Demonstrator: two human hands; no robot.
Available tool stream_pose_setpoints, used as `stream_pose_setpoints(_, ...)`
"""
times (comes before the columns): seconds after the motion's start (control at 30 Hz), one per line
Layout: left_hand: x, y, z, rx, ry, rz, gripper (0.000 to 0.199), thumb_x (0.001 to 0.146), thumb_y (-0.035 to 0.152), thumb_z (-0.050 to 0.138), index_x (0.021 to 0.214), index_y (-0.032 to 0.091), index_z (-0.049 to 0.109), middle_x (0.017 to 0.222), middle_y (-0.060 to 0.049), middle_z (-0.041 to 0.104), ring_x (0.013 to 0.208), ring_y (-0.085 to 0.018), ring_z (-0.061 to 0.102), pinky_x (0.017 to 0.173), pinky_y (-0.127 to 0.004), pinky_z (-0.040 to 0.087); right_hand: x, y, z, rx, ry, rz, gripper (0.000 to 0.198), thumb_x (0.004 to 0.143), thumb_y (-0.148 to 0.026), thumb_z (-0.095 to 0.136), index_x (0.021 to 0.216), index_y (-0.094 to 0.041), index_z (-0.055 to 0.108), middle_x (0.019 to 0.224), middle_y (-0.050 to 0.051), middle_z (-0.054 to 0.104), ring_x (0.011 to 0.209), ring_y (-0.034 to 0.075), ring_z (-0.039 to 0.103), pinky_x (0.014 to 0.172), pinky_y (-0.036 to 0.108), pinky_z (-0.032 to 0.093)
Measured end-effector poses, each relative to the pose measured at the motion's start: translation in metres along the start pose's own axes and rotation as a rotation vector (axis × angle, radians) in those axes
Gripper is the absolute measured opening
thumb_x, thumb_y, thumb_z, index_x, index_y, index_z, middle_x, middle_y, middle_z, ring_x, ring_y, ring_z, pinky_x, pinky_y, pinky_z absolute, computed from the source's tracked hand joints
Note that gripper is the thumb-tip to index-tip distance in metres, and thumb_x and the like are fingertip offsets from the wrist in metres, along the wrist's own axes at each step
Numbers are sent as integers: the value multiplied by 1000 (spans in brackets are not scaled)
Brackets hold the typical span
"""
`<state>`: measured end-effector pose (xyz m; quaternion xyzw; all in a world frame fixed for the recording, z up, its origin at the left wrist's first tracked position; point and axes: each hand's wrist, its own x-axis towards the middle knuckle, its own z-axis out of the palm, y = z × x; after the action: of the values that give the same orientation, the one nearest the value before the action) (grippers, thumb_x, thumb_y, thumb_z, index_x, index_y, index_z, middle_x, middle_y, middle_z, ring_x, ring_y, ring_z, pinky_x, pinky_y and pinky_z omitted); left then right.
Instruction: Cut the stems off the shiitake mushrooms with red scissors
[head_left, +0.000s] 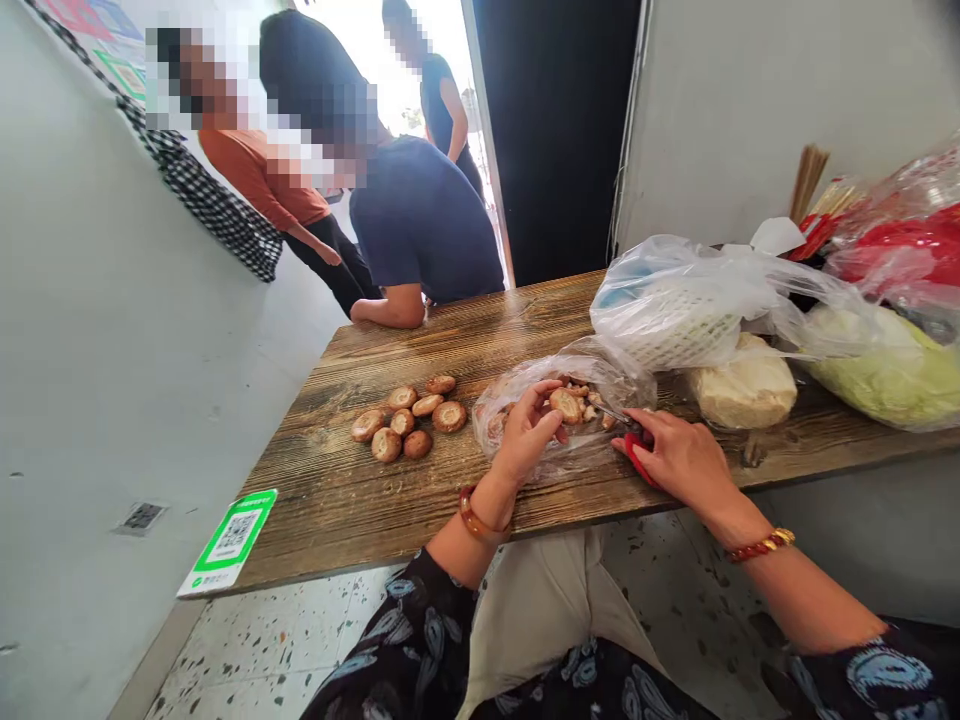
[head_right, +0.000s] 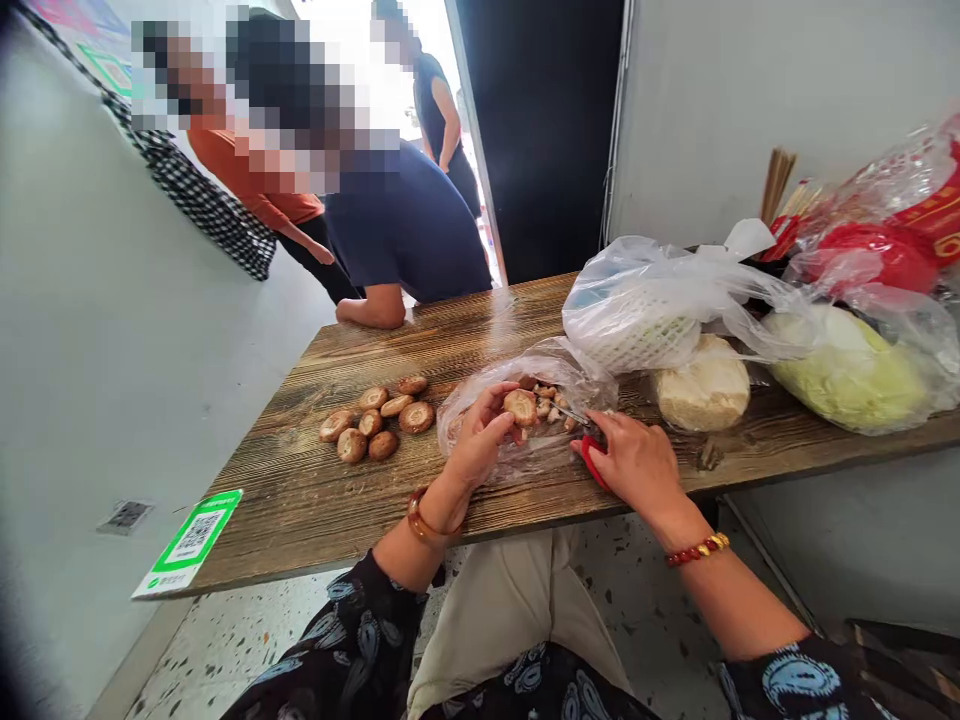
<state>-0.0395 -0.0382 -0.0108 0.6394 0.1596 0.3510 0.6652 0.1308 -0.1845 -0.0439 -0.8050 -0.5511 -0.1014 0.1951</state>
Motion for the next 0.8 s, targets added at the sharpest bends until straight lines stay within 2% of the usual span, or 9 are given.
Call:
stream_pose_setpoints(0.1, -3, 5, 0, 84, 59, 65, 39, 82, 37, 64, 117, 20, 59, 108, -8, 67, 81, -18, 61, 55, -24, 49, -4, 1, 10, -1, 109, 7, 47, 92, -48, 55, 126, -18, 66, 95, 8, 73, 81, 23, 66, 67, 33, 39)
stream_pose_setpoints(0.2, -3, 18, -11, 223, 150, 167, 38, 84, 33, 63, 119, 21, 59, 113, -9, 65, 90, -18, 62, 69, -27, 52, -7, 3, 15, 46, 162, -20, 46, 92, -48, 55, 125, -19, 66, 91, 7, 72, 77, 21, 65, 66, 33, 37)
stream_pose_setpoints(0.27, -2, 29, -28, 370, 247, 251, 39, 83, 30, 63, 121, 22, 59, 115, -8, 64, 97, -19, 62, 81, -30, 52, -7, 5, 16, 70, 179, -19, 46, 91, -50, 56, 125, -19, 66, 88, 6, 72, 76, 21, 65, 66, 32, 37)
stream_pose_setpoints(0.37, 2, 47, -69, 670, 384, 323, 43, 81, 25, 63, 124, 22, 58, 117, -8, 63, 103, -20, 60, 91, -34, 49, -7, 5, 14, 86, 169, -11, 44, 92, -49, 56, 125, -20, 66, 88, 6, 71, 77, 21, 65, 67, 32, 37)
stream_pose_setpoints(0.5, 3, 59, -137, 1083, 510, 231, 41, 81, 27, 58, 121, 18, 59, 113, -8, 65, 101, -22, 60, 93, -39, 48, -6, 4, 13, 114, 161, 8, 44, 92, -49, 56, 124, -21, 67, 86, 5, 71, 78, 21, 65, 67, 32, 36)
stream_pose_setpoints(0.6, -3, 57, -178, 1255, 573, 113, 39, 79, 27, 57, 117, 16, 57, 113, -10, 65, 105, -25, 60, 97, -41, 46, -6, 4, 13, 155, 158, 9, 44, 92, -49, 56, 123, -21, 67, 87, 5, 72, 78, 20, 65, 67, 31, 36)
stream_pose_setpoints(0.7, -12, 52, -200, 1379, 533, 4, 29, 77, 25, 56, 104, 17, 59, 104, -10, 66, 102, -27, 61, 96, -44, 47, -6, 4, 11, 174, 153, 3, 43, 92, -47, 55, 124, -20, 66, 92, 6, 72, 81, 20, 65, 68, 31, 36)
stream_pose_setpoints(0.8, -18, 52, -202, 1415, 486, 2, 22, 75, 23, 58, 96, 17, 60, 104, -12, 66, 106, -30, 60, 99, -46, 45, -6, 3, 11, 169, 150, 15, 42, 92, -47, 56, 123, -21, 67, 91, 5, 72, 82, 21, 65, 69, 32, 36)
